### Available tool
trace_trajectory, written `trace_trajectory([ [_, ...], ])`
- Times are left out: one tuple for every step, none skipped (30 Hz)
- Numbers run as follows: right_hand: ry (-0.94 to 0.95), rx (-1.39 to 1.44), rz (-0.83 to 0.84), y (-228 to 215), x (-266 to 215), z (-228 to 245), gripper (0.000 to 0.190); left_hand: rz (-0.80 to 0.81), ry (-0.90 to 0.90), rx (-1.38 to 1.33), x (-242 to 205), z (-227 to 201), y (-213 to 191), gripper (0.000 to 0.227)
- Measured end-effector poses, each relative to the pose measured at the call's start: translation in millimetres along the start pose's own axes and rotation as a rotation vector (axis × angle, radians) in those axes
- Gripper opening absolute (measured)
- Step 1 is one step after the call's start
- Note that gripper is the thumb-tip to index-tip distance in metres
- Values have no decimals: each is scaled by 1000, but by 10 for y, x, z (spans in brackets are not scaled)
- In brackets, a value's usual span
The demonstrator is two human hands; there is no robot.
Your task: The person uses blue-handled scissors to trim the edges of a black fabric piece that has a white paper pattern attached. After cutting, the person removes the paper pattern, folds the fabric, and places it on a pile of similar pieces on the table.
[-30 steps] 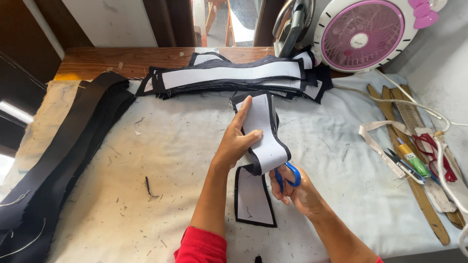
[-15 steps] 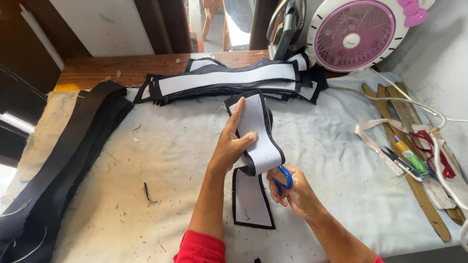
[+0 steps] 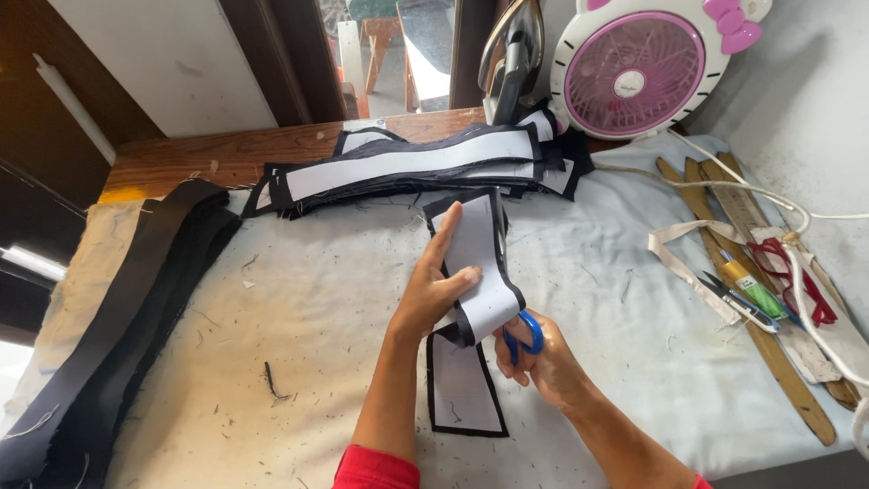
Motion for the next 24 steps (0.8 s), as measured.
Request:
trace_trajectory([
  [0,1,-2,2,-10,11,42,2,0,0,-7,-22,17,87],
  [-6,-2,-16,3,-16,23,42,7,-16,-2,-14,-39,32,87],
  [-11,-4,-31,4,-22,36,42,11,-32,-3,-21,-58,46,86],
  [-12,-3,-31,4,-22,34,42,12,-32,-2,-19,-50,45,86],
  [-2,-10,-41,1,-22,27,42,11,-29,2,-17,-42,42,87],
  [7,-19,-49,-4,-22,20,42,10,-26,4,-17,-32,40,87],
  [7,-18,-50,-6,-21,11,42,10,-25,5,-12,-23,41,87],
  [-1,-13,-47,-8,-19,8,41,12,-22,0,-8,-15,44,86],
  [-8,-7,-45,-10,-17,6,41,13,-18,-5,-5,-8,45,86],
  [-7,-7,-45,0,-24,17,41,12,-18,-6,-6,-3,43,86],
  [-6,-10,-52,6,-30,28,40,12,-11,0,-7,-1,42,86],
  [-5,-12,-59,12,-38,37,38,13,-4,5,-8,0,42,86],
  [-4,-11,-59,13,-34,29,38,12,-4,6,-4,9,37,86],
  [-7,-14,-73,7,-30,24,36,16,-15,-5,2,21,34,86],
  [-10,-17,-88,2,-25,18,33,19,-25,-15,7,32,31,87],
  [-9,-17,-88,-1,-23,8,33,19,-26,-15,2,17,29,87],
  [-8,-14,-87,-4,-22,-3,31,6,-24,-6,-4,1,21,86],
  [-8,-11,-86,-6,-16,-11,30,-8,-21,3,-6,-17,12,86],
  [-8,-12,-85,2,-24,-1,30,-8,-20,2,-5,-14,7,86],
  [4,-18,-95,6,-32,4,27,-2,-5,6,-5,-17,5,86],
  [17,-25,-105,10,-39,9,25,5,11,9,-5,-20,3,86],
  [17,-25,-104,3,-33,-3,25,4,11,9,-16,-52,1,86],
  [19,-22,-98,-2,-26,-16,26,10,-6,1,-26,-77,3,85],
  [21,-18,-94,-8,-23,-31,26,17,-23,-6,-36,-102,6,85],
])
Point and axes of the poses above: each hand's wrist, its own x-axis towards the middle knuckle, its own y-axis out of the palm, z = x × y, the point moved 4 cm from there along x, towards the middle knuckle, and after that the axes turned 7 degrees about -z, right-handed, at the moved point
